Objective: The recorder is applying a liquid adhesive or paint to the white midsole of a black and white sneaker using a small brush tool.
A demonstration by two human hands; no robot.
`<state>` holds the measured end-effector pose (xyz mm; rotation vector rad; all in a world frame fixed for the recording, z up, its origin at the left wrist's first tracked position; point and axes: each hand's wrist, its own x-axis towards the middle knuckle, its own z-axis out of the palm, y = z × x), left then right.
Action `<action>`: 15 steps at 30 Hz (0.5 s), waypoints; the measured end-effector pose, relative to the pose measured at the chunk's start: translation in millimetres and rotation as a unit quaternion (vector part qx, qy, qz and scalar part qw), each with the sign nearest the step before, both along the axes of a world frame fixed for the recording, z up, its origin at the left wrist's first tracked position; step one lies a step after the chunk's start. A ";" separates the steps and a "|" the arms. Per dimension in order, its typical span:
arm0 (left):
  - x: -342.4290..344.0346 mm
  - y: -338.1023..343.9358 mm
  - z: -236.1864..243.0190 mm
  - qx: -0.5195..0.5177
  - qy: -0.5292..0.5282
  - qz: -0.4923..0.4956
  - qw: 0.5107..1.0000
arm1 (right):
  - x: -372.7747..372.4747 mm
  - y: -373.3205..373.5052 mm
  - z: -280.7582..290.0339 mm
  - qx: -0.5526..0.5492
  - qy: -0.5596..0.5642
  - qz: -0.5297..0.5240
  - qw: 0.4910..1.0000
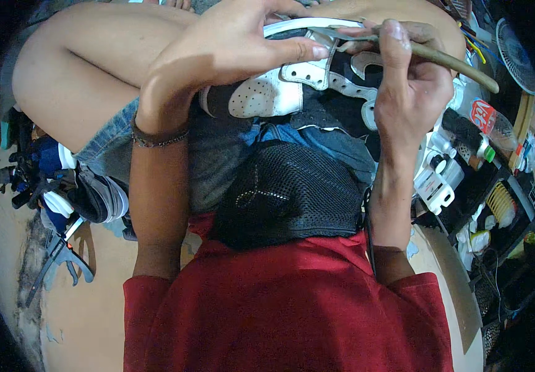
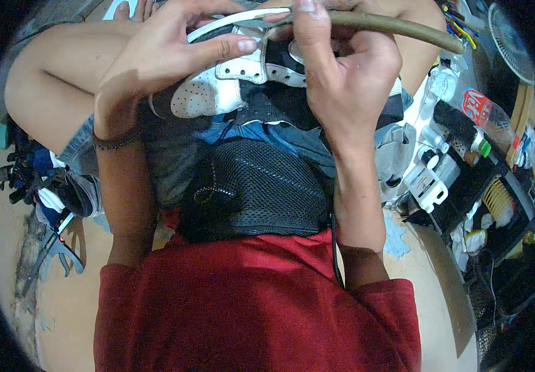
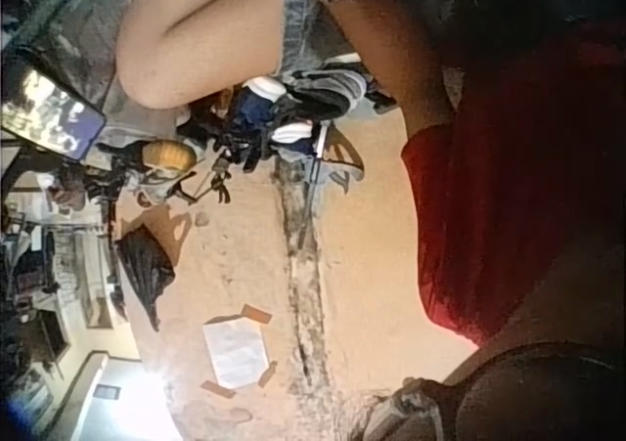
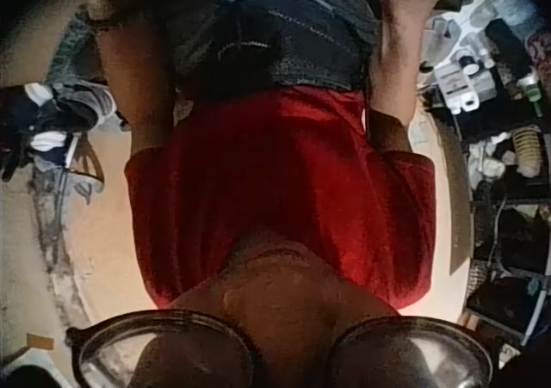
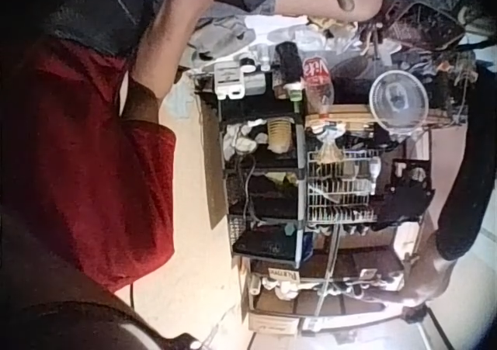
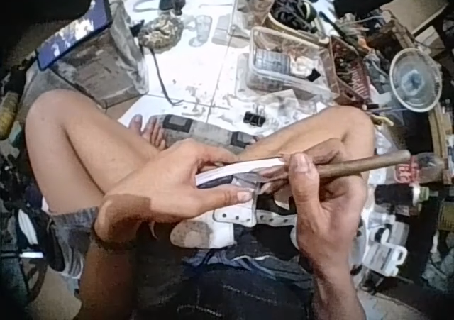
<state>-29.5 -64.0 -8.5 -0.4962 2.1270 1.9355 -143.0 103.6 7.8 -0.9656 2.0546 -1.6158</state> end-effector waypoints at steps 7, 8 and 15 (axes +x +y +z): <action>-2.8 1.7 1.8 0.007 -0.005 0.002 1.000 | -6.4 2.4 -2.9 0.023 0.041 0.026 0.999; -2.3 1.6 1.8 -0.004 -0.013 0.002 1.000 | -6.9 0.7 -2.9 0.008 0.042 0.049 0.998; -1.3 0.6 -2.4 -0.006 0.033 0.001 0.999 | 2.6 -1.2 0.2 0.002 -0.071 -0.002 0.997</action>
